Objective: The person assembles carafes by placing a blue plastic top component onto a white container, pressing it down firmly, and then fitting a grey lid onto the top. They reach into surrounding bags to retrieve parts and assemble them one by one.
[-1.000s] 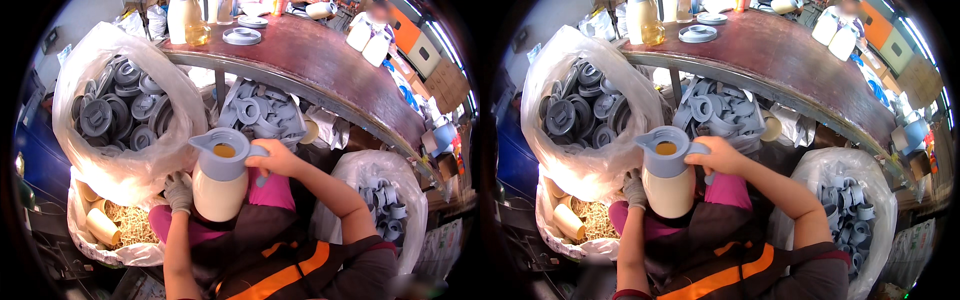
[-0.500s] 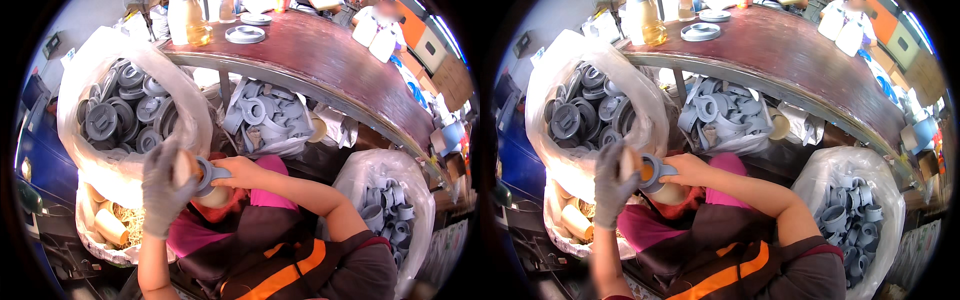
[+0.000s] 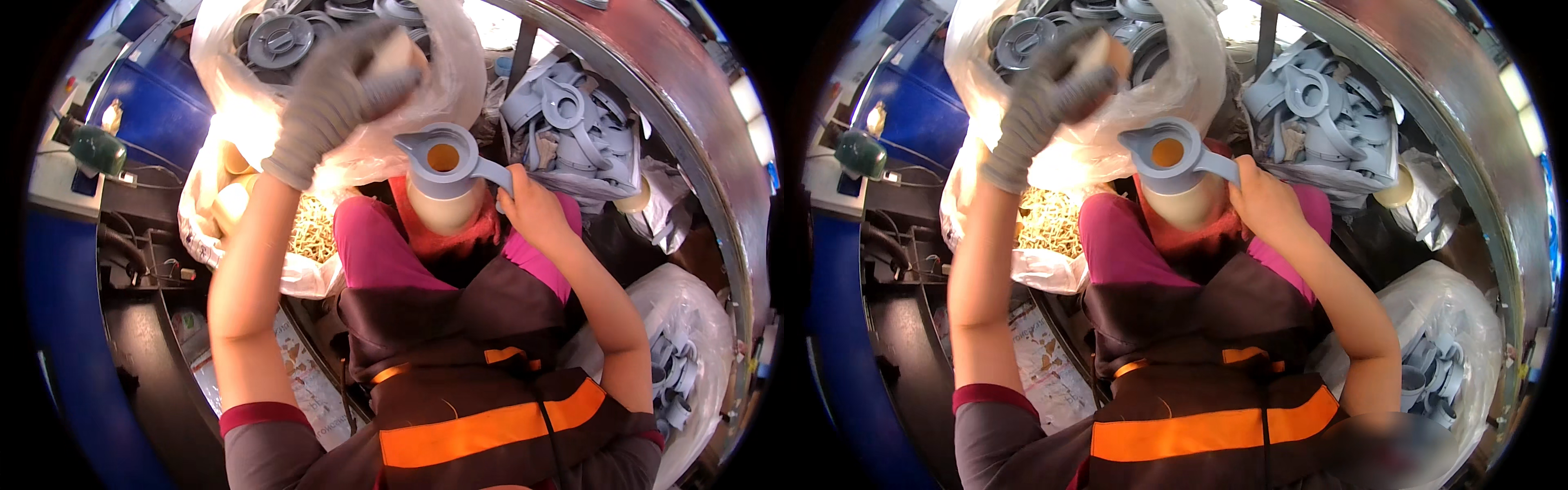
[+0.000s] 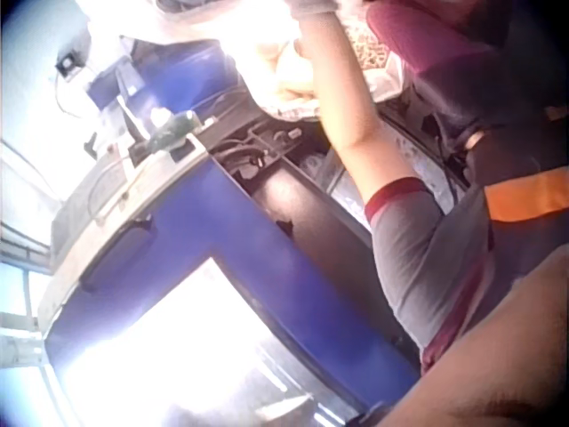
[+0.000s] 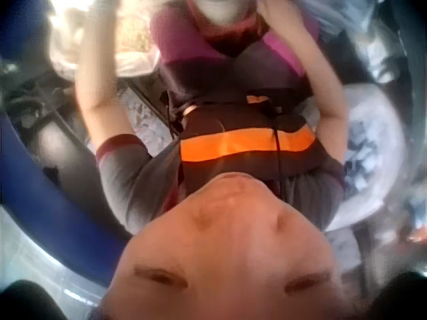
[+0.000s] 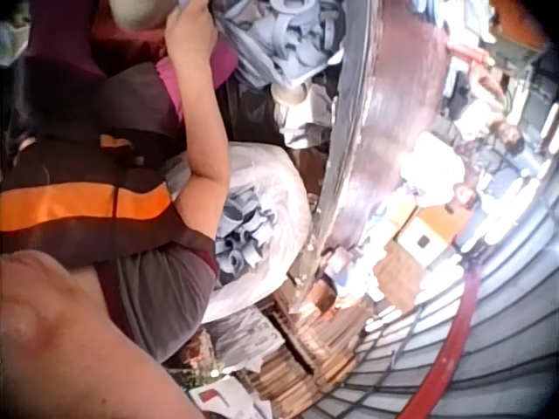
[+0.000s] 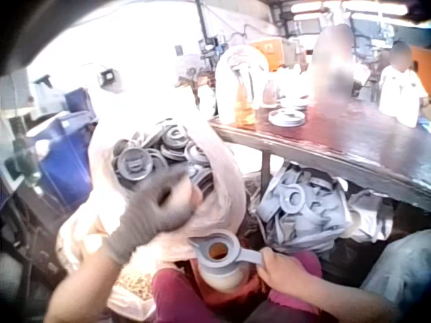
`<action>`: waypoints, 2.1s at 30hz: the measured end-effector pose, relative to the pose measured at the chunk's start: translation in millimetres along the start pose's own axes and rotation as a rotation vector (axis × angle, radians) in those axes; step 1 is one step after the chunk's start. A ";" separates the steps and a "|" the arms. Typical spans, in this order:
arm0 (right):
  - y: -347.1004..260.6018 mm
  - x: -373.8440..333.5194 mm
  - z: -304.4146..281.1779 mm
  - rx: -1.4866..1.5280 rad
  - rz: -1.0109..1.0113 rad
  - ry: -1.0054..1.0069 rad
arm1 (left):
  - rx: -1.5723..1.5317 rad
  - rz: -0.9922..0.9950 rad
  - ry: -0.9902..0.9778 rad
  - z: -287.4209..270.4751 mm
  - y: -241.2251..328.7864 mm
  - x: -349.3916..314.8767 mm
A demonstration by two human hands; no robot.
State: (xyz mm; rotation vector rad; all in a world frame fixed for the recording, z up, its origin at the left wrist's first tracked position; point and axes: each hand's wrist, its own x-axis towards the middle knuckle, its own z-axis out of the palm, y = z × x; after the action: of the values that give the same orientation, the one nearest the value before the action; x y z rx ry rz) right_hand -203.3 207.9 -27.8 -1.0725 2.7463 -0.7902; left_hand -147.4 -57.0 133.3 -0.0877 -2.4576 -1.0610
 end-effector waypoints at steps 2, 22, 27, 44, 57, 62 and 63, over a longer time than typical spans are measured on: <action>7.5 -1.4 -1.8 0.001 -0.002 0.030 | -0.032 -0.026 0.066 -25.7 36.0 20.5; 5.9 -3.8 -1.3 -0.004 -0.096 0.068 | 0.404 0.200 0.081 54.5 34.0 2.1; 7.7 -3.1 0.1 0.034 -0.119 0.089 | 0.460 0.416 0.171 72.7 20.8 -8.0; 18.2 -6.4 -56.4 0.548 0.204 0.143 | 0.570 -0.106 -0.128 150.0 -135.0 -126.6; -92.2 107.2 -28.7 0.303 -0.387 -0.292 | -0.377 -0.312 -0.049 47.6 -98.9 -151.4; -53.9 253.3 12.1 -0.533 -0.704 0.519 | -1.008 -0.803 0.344 32.1 -92.0 -185.8; -46.9 272.4 12.5 -0.576 -0.636 0.386 | -1.158 -0.796 0.429 34.0 -87.0 -186.0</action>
State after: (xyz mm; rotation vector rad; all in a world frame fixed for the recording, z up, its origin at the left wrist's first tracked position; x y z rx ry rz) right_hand -375.7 -4.8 12.3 -2.1798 3.0530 -0.2374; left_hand -14.8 -71.7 -26.4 0.7168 -1.1978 -2.3844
